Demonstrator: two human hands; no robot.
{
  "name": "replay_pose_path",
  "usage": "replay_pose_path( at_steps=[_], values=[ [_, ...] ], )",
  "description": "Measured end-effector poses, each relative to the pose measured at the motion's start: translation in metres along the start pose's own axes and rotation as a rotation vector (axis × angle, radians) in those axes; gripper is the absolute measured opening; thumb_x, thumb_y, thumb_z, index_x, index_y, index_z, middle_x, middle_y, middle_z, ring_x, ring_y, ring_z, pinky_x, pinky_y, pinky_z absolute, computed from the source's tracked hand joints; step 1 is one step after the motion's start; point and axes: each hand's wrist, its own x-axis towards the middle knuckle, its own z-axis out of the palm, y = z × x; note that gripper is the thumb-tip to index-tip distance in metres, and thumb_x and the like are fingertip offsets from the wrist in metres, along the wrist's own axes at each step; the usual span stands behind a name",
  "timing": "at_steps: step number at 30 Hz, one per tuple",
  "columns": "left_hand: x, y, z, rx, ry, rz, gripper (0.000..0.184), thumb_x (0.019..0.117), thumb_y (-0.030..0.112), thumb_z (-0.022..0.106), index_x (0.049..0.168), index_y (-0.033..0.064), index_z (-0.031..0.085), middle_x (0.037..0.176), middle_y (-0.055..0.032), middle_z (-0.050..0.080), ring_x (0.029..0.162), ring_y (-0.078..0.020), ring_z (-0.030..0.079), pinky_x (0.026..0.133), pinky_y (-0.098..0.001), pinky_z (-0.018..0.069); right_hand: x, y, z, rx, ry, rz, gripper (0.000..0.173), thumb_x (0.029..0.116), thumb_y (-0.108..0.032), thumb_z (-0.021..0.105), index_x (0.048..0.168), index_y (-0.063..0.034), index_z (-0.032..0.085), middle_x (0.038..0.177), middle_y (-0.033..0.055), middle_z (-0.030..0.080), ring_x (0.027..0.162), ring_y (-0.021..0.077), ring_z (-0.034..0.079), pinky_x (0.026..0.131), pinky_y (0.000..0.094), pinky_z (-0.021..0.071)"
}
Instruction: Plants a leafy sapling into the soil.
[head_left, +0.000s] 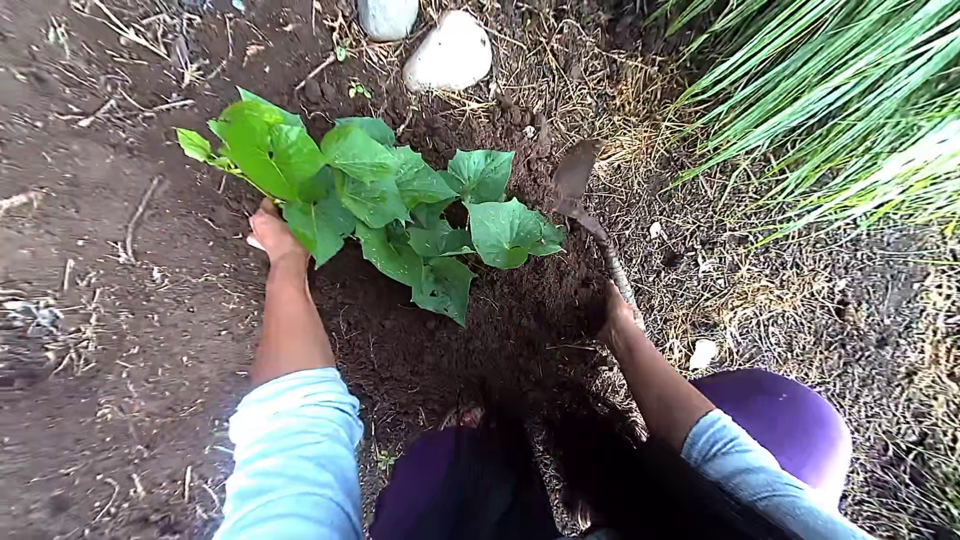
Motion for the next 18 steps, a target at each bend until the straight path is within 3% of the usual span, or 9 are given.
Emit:
replay_pose_path(
  at_steps=[3,9,14,18],
  values=[
    [0.002,0.0,0.002,0.023,0.001,-0.026,0.043,0.102,0.027,0.059,0.139,0.0037,0.06,0.142,-0.024,0.059,0.139,-0.0399,0.05,0.116,-0.0655,0.0285,-0.01,-0.011,0.02,-0.066,-0.072,0.009,0.078,0.0947,-0.055,0.067,0.155,-0.014,0.039,0.149,0.0242,0.047,0.134,0.0425,0.049,0.098,0.0689,0.0465],
    [0.004,0.003,0.004,0.071,-0.011,-0.028,0.044,0.0993,0.023,0.062,0.139,0.0026,0.059,0.143,-0.026,0.058,0.14,-0.0413,0.048,0.116,-0.0668,0.0262,-0.068,-0.013,0.044,-0.006,-0.16,0.07,0.072,0.1051,-0.047,0.053,0.162,-0.0197,0.019,0.155,0.0232,0.04,0.136,0.0442,0.048,0.094,0.0694,0.0483],
    [0.006,0.002,0.004,0.082,-0.011,-0.031,0.046,0.0987,0.021,0.063,0.14,0.0016,0.058,0.143,-0.0262,0.057,0.141,-0.042,0.047,0.117,-0.0664,0.0266,-0.119,-0.022,0.061,0.081,-0.248,0.158,0.071,0.1037,-0.055,0.051,0.16,-0.0203,0.024,0.148,0.023,0.046,0.127,0.0425,0.053,0.091,0.0637,0.0508],
    [0.004,0.003,0.003,0.087,-0.012,-0.03,0.046,0.0986,0.018,0.061,0.141,0.0011,0.057,0.144,-0.0268,0.056,0.141,-0.0418,0.047,0.116,-0.0656,0.0271,-0.153,-0.023,0.078,0.08,-0.401,0.182,0.077,0.0987,-0.044,0.065,0.159,-0.0194,0.025,0.147,0.0218,0.046,0.129,0.041,0.053,0.093,0.0614,0.0521]
  ],
)
